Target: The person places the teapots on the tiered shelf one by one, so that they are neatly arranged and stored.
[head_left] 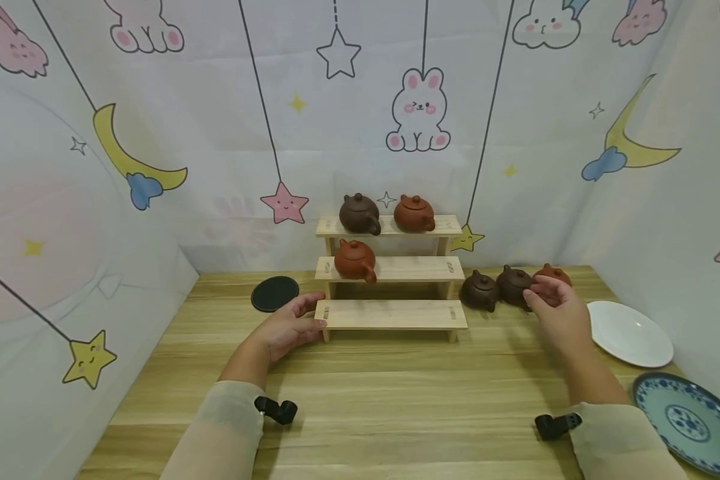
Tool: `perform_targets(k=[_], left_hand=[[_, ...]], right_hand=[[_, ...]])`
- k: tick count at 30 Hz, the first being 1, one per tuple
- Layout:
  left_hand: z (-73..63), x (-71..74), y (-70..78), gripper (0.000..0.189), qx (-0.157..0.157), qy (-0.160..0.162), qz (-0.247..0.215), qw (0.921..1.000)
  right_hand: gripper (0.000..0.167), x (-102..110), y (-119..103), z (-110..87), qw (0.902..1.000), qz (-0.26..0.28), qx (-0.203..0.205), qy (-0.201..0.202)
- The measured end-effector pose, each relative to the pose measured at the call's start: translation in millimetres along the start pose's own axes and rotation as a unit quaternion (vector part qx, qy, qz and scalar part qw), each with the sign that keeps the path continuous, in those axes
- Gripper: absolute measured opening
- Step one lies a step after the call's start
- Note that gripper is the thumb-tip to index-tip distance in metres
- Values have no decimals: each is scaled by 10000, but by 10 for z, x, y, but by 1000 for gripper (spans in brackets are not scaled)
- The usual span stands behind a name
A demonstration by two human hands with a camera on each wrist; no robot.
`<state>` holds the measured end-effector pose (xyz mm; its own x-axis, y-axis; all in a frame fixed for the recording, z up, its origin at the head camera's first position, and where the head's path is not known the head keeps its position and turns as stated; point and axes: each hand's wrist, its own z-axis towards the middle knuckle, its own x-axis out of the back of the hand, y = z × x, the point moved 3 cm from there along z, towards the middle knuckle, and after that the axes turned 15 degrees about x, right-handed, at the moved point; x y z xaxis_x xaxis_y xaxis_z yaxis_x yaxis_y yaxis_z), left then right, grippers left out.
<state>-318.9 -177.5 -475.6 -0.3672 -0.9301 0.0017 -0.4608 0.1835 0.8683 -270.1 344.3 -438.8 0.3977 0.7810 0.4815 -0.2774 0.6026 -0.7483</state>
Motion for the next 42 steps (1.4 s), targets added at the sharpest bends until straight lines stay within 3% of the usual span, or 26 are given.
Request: perform_targets(k=[6, 11, 17, 26, 35, 42], left_hand=[[-9, 2, -5, 76, -5, -13, 6, 10000], [-9, 4, -1, 75, 9, 26, 15, 10000], [-1, 1, -6, 76, -39, -41, 45, 10000], [5, 5, -9, 77, -79, -93, -39, 9999], [23, 14, -13, 76, -12, -41, -48, 10000], [18, 10, -6, 76, 14, -32, -17, 10000]], right_hand=[[59, 111, 144, 11, 9991, -97, -422, 26], [66, 191, 216, 88, 9944, -193, -1034, 100], [87, 252, 331, 235, 9892, -124, -1432, -270], [96, 311, 485, 458, 9875, -573, -1182, -871], [86, 237, 658, 569, 9904, -471, -759, -1051], [87, 221, 733, 598, 9888, -691, -761, -1079]])
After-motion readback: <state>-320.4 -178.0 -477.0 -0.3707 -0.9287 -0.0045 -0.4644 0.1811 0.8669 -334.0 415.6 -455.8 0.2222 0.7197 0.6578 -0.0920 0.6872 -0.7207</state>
